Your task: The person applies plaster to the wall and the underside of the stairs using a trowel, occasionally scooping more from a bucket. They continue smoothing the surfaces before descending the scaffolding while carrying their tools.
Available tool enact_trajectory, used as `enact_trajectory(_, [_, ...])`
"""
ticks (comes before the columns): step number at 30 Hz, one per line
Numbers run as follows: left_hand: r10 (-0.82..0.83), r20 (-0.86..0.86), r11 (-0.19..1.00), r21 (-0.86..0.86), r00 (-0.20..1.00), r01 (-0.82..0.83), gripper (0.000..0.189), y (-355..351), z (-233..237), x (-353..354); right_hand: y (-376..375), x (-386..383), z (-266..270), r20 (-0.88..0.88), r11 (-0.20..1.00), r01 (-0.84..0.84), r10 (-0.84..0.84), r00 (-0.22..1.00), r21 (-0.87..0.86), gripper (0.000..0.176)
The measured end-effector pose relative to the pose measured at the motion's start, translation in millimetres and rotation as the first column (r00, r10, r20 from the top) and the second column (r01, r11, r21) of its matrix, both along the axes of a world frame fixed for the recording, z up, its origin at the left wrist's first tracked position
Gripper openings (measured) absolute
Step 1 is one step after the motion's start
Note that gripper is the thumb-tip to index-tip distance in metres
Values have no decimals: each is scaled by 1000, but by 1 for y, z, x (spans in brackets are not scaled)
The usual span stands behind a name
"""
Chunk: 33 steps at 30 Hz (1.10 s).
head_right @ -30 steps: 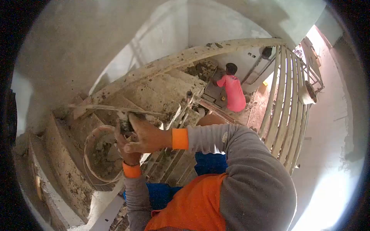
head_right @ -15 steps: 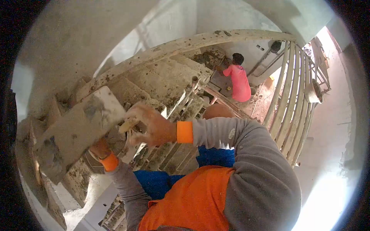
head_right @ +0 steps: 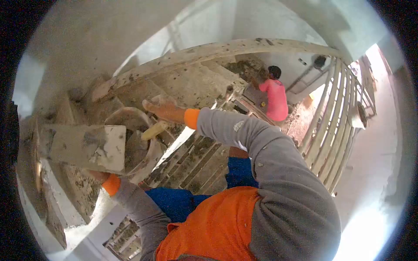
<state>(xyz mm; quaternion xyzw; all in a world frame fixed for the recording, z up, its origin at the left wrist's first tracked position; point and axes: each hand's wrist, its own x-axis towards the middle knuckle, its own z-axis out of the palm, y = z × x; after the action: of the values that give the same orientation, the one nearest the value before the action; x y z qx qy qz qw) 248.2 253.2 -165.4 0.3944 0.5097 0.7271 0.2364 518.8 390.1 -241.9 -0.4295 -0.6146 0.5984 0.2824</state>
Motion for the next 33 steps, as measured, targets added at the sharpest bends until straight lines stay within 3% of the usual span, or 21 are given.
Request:
enact_trajectory(2, [-8, 32, 1000, 5, 999, 8, 38, -4, 3, 0, 8, -3, -8, -22, 986, -125, 128, 992, 107, 87])
enact_trajectory(4, [-15, 78, 1000, 25, 997, 14, 38, -5, 6, 4, 8, 2, 10, -57, 971, -237, 239, 969, 33, 78])
enact_trajectory(6, [-35, 137, 999, 46, 990, 29, 38, -5, 8, 7, 14, 2, 14, -23, 971, -215, 213, 977, -102, 74])
enact_trajectory(8, [-45, 196, 998, 60, 980, 34, 38, -6, 10, 7, 17, 2, -1, -45, 984, -153, 150, 988, -93, 74])
enact_trajectory(11, [-22, 271, 998, 61, 962, 5, 38, -12, 5, -5, 19, 0, -10, -53, 948, -187, 179, 982, -257, 77])
enact_trajectory(14, [37, 333, 998, 29, 942, -49, 38, -24, -18, -38, 15, -8, -18, 7, 947, -190, 198, 980, -258, 87])
enact_trajectory(17, [104, 357, 995, -32, 928, -99, 37, -41, -44, -71, 13, -20, -19, -205, 873, -289, 223, 953, -393, 78])
enact_trajectory(18, [137, 351, 990, -64, 926, -122, 37, -47, -52, -80, 15, -25, -20, -186, 848, -298, 238, 953, -439, 78])
enact_trajectory(20, [173, 339, 984, -106, 925, -146, 37, -52, -63, -95, 24, -27, -44, -53, 903, -428, 426, 903, -36, 74])
enact_trajectory(22, [207, 315, 973, -161, 926, -163, 37, -53, -75, -109, 32, -28, -83, -27, 850, -509, 517, 856, 140, 73])
enact_trajectory(24, [234, 286, 962, -206, 929, -179, 36, -52, -85, -123, 31, -36, -80, -195, 875, -413, 372, 908, -254, 75])
enact_trajectory(25, [248, 273, 957, -221, 929, -191, 36, -51, -89, -127, 26, -35, -63, -175, 852, -349, 303, 937, -391, 77])
enact_trajectory(28, [257, 237, 946, -260, 937, -194, 36, -43, -98, -131, 12, -13, 7, -90, 853, -310, 301, 949, -420, 76])
enact_trajectory(32, [260, 198, 938, -286, 945, -198, 36, -33, -110, -134, 32, -1, -37, -88, 870, -410, 402, 911, -272, 79])
enact_trajectory(33, [265, 191, 934, -293, 945, -203, 36, -31, -115, -136, 40, 5, -40, -32, 856, -501, 501, 865, -126, 79])
